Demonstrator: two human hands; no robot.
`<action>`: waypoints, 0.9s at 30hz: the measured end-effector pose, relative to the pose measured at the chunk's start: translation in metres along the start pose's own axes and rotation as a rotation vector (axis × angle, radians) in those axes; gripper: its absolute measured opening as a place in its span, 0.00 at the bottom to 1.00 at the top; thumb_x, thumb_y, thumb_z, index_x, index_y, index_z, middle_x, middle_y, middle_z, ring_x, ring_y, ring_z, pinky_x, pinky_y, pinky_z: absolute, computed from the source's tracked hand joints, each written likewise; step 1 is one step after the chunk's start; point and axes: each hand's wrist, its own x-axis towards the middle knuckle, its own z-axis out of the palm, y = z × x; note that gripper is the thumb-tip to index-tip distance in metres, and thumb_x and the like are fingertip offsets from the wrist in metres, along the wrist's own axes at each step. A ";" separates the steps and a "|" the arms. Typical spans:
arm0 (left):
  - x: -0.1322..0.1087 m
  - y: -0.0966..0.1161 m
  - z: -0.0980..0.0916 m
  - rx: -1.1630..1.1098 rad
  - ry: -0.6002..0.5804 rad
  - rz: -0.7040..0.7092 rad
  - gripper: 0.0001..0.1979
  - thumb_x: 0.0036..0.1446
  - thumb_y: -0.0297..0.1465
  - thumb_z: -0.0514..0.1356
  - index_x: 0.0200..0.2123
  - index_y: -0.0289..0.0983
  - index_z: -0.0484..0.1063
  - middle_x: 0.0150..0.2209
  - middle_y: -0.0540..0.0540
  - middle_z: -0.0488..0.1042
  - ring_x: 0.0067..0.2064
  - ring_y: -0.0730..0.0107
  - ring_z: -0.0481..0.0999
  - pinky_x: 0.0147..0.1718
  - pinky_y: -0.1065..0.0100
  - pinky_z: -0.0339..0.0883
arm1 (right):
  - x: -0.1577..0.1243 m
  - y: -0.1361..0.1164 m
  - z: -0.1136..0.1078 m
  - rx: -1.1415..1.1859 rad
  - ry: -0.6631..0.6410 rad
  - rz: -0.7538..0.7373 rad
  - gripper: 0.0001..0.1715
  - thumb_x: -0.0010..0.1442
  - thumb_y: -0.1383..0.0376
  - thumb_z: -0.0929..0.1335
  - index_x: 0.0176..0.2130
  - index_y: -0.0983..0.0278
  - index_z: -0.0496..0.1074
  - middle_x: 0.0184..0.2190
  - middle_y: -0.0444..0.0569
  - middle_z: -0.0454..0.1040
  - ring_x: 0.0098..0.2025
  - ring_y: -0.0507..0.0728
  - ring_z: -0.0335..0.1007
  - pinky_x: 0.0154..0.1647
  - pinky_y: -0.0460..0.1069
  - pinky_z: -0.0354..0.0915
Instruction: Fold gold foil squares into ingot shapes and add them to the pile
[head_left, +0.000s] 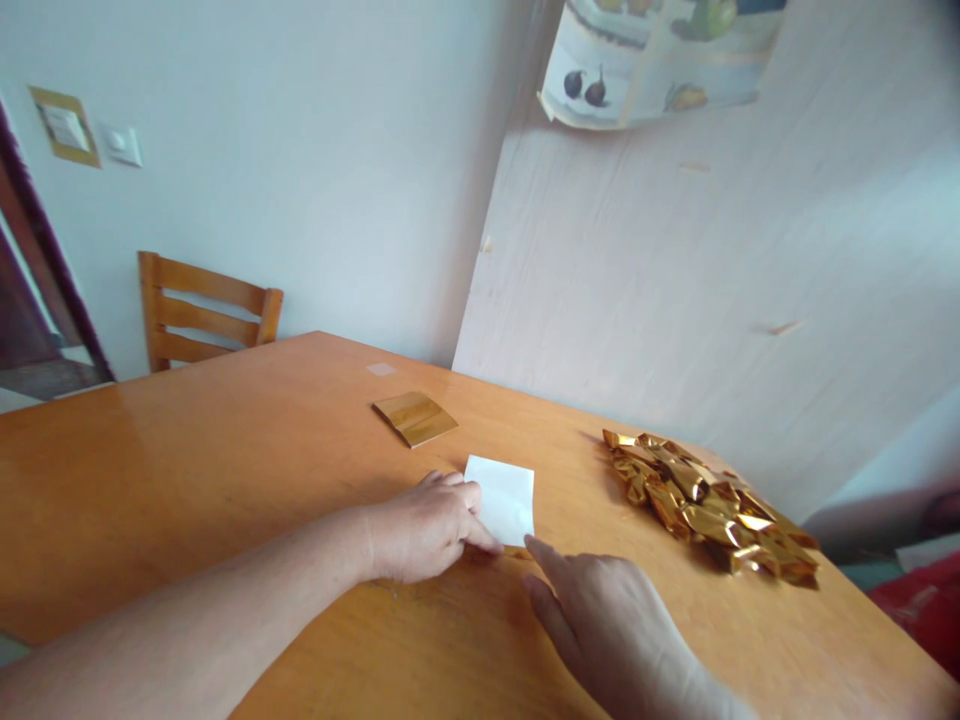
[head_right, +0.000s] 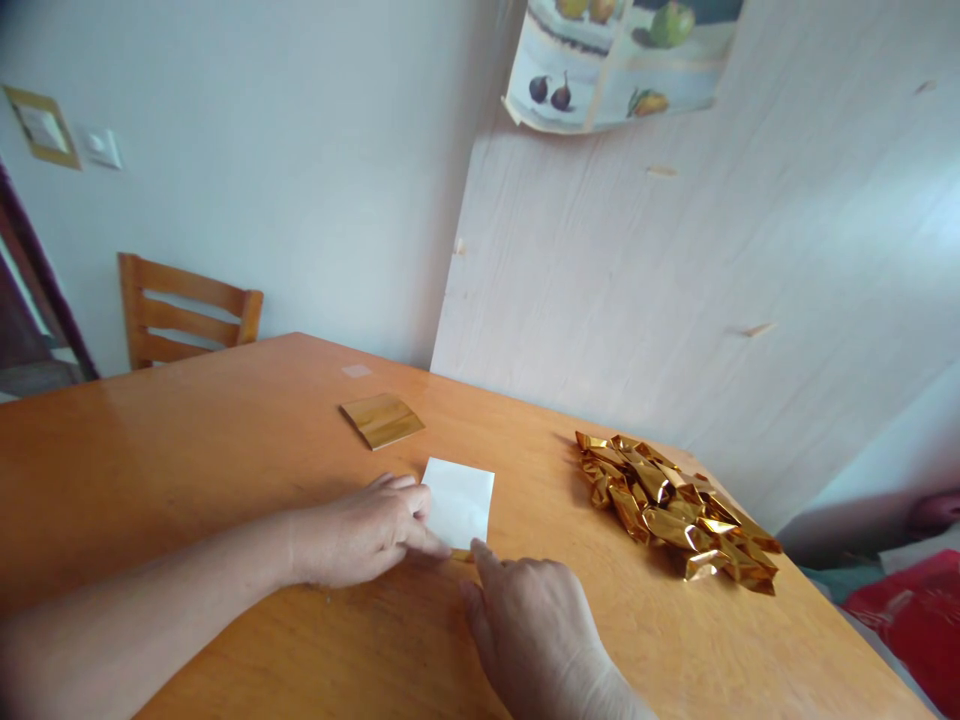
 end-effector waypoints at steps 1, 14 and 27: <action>0.000 0.000 0.000 0.002 -0.001 -0.001 0.28 0.54 0.17 0.55 0.46 0.55 0.80 0.37 0.46 0.70 0.43 0.63 0.67 0.44 0.64 0.60 | 0.001 -0.002 0.000 0.009 -0.020 -0.013 0.16 0.69 0.60 0.61 0.52 0.59 0.72 0.33 0.49 0.83 0.34 0.63 0.82 0.29 0.51 0.66; -0.008 -0.002 -0.010 0.133 -0.028 0.053 0.21 0.63 0.26 0.55 0.49 0.58 0.78 0.36 0.45 0.68 0.42 0.61 0.65 0.40 0.64 0.56 | -0.001 -0.004 0.002 0.030 -0.142 -0.049 0.19 0.68 0.60 0.61 0.55 0.59 0.72 0.36 0.52 0.83 0.37 0.66 0.82 0.30 0.51 0.65; -0.029 0.004 -0.027 0.225 -0.011 -0.009 0.24 0.54 0.20 0.60 0.46 0.56 0.79 0.34 0.47 0.68 0.39 0.62 0.63 0.38 0.63 0.47 | -0.003 0.008 0.014 0.107 -0.013 -0.119 0.21 0.66 0.62 0.62 0.56 0.57 0.74 0.32 0.51 0.84 0.33 0.61 0.82 0.28 0.48 0.64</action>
